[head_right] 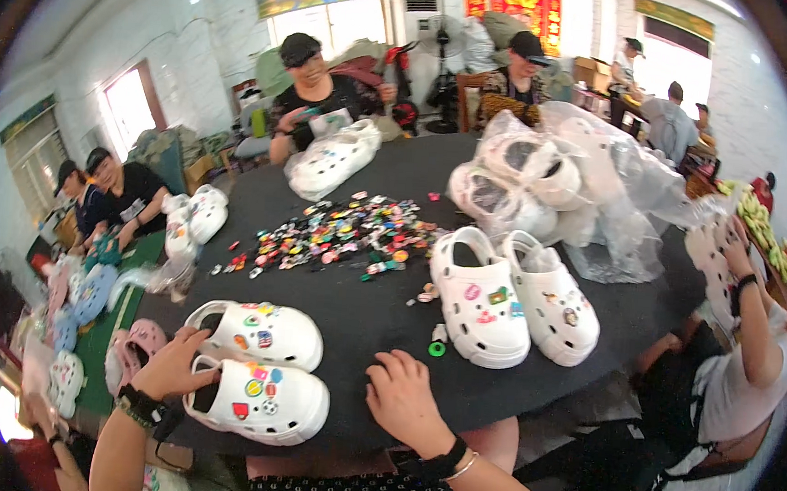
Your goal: Decorating shoes with small charms by pressing them into holes.
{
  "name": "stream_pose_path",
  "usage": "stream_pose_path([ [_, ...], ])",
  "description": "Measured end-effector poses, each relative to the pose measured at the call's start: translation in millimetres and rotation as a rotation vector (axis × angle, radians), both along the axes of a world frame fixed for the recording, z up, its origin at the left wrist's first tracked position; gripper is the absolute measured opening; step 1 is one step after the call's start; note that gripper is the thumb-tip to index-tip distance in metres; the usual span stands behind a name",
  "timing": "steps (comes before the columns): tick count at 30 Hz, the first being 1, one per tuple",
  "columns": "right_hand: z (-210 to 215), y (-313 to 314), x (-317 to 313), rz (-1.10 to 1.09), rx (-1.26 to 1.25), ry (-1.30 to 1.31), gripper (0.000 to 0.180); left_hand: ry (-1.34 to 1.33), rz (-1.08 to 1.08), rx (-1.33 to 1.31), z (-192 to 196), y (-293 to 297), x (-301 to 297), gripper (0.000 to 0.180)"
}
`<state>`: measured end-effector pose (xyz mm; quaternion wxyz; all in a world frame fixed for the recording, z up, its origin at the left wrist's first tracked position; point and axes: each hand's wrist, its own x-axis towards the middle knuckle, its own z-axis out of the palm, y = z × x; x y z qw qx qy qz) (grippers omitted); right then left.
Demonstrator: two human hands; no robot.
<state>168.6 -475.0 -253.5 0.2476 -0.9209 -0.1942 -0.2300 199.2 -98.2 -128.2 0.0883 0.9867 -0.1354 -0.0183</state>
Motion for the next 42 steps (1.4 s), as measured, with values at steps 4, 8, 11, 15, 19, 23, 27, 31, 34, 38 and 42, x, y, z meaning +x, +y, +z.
stream_pose_path([
  [4, 5, 3, -1, 0.022, 0.015, -0.003, 0.028, 0.054, 0.068, 0.013, 3, 5, -2, 0.079],
  [8, 3, 2, 0, 0.008, 0.012, -0.019, 0.028, -0.133, -0.042, 0.067, -24, 29, 1, 0.044],
  [11, -1, 1, 1, 0.001, 0.019, -0.026, 0.028, -0.107, -0.065, 0.156, -12, 20, -14, 0.039],
  [15, -2, 1, 0, 0.003, 0.023, -0.010, 0.026, -0.020, -0.028, 0.078, -4, 13, -37, 0.053],
  [19, 1, 1, -3, -0.004, 0.002, -0.010, 0.026, 0.037, -0.018, 0.125, 3, -3, -43, 0.072],
  [23, 2, 2, -3, -0.004, 0.008, -0.009, 0.027, 0.015, 0.028, 0.179, -3, -8, -41, 0.059],
  [27, 5, 5, -1, 0.013, 0.016, -0.012, 0.028, -0.137, 0.005, 0.079, -16, 0, -52, 0.040],
  [31, 7, 6, 2, 0.026, 0.000, -0.043, 0.025, -0.159, -0.023, 0.037, -24, -6, -67, 0.032],
  [34, 6, 5, 3, 0.023, -0.010, -0.022, 0.025, -0.214, -0.024, -0.044, -22, -13, -77, 0.030],
  [38, 3, 2, 2, 0.003, -0.052, 0.007, 0.025, -0.216, 0.064, -0.073, -14, -14, -92, 0.030],
  [42, 7, 10, -1, 0.044, -0.056, 0.035, 0.026, -0.355, 0.206, -0.094, -3, 24, -89, 0.032],
])
